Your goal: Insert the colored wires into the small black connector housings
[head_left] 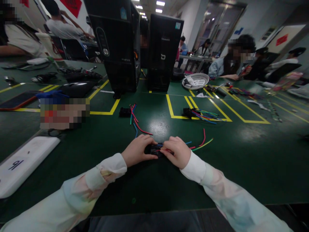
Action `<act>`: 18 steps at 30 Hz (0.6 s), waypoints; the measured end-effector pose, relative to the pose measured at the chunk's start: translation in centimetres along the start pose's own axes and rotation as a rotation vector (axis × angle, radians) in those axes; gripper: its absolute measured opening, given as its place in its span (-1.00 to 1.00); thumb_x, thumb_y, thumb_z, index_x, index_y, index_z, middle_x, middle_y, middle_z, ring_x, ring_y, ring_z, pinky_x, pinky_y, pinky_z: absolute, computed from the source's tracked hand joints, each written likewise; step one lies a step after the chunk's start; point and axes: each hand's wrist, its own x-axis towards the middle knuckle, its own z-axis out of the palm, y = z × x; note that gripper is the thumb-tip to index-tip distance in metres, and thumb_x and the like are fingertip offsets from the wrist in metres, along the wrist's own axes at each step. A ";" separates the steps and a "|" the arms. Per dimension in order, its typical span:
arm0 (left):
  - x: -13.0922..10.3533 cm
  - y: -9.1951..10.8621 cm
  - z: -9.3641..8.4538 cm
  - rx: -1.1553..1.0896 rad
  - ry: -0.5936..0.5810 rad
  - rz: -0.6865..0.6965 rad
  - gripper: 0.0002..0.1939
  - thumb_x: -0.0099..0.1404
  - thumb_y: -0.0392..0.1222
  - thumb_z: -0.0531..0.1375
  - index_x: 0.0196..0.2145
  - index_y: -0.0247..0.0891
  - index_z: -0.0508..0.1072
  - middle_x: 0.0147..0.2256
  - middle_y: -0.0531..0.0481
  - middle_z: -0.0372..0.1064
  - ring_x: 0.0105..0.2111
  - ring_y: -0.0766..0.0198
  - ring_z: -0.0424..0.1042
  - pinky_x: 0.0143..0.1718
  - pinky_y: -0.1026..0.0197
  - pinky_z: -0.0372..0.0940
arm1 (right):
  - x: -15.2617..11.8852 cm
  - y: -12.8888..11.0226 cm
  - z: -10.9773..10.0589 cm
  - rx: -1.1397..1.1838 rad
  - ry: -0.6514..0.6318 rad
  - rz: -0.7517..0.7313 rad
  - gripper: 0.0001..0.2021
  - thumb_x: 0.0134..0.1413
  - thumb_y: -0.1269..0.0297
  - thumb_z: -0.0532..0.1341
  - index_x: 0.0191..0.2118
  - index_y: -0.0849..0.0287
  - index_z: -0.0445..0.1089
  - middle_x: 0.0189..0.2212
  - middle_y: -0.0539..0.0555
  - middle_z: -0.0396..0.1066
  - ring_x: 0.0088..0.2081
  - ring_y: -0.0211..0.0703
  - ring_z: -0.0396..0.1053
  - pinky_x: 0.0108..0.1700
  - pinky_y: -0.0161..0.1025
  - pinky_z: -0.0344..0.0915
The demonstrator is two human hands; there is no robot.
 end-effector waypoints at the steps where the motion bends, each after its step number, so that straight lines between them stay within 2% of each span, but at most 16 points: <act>1: 0.0 0.0 0.0 -0.001 0.000 -0.002 -0.58 0.03 0.08 0.25 -0.23 -0.22 0.35 -0.25 -0.02 0.31 -0.22 0.15 0.25 -0.22 0.15 0.19 | 0.0 0.1 -0.1 0.004 -0.019 -0.010 -0.83 0.09 0.34 0.10 -0.51 0.18 0.20 -0.58 -0.04 0.26 -0.44 -0.26 0.11 -0.37 -0.28 -0.09; 5: 0.1 0.0 0.0 -0.002 -0.003 -0.003 -0.58 0.02 0.08 0.26 -0.24 -0.23 0.35 -0.26 -0.02 0.31 -0.23 0.15 0.26 -0.23 0.15 0.19 | -0.1 0.2 0.0 0.017 -0.027 -0.044 -0.83 0.09 0.35 0.10 -0.51 0.18 0.20 -0.58 -0.04 0.26 -0.44 -0.25 0.11 -0.37 -0.27 -0.10; 12: 0.1 0.1 -0.1 -0.010 0.006 0.006 -0.59 0.02 0.09 0.25 -0.25 -0.22 0.35 -0.27 -0.02 0.31 -0.24 0.16 0.26 -0.24 0.16 0.18 | -0.1 -0.6 0.5 -0.008 0.092 -0.093 -0.76 0.17 0.32 0.01 -0.51 0.19 0.22 -0.57 0.00 0.25 -0.44 -0.24 0.09 -0.35 -0.25 -0.08; 18: 0.0 0.0 0.0 -0.008 0.003 -0.002 -0.58 0.02 0.09 0.25 -0.24 -0.23 0.36 -0.26 -0.03 0.31 -0.23 0.15 0.26 -0.23 0.15 0.19 | -0.1 -0.3 0.4 0.013 0.049 -0.004 -0.80 0.14 0.33 0.05 -0.51 0.19 0.20 -0.59 -0.03 0.21 -0.45 -0.26 0.11 -0.36 -0.28 -0.08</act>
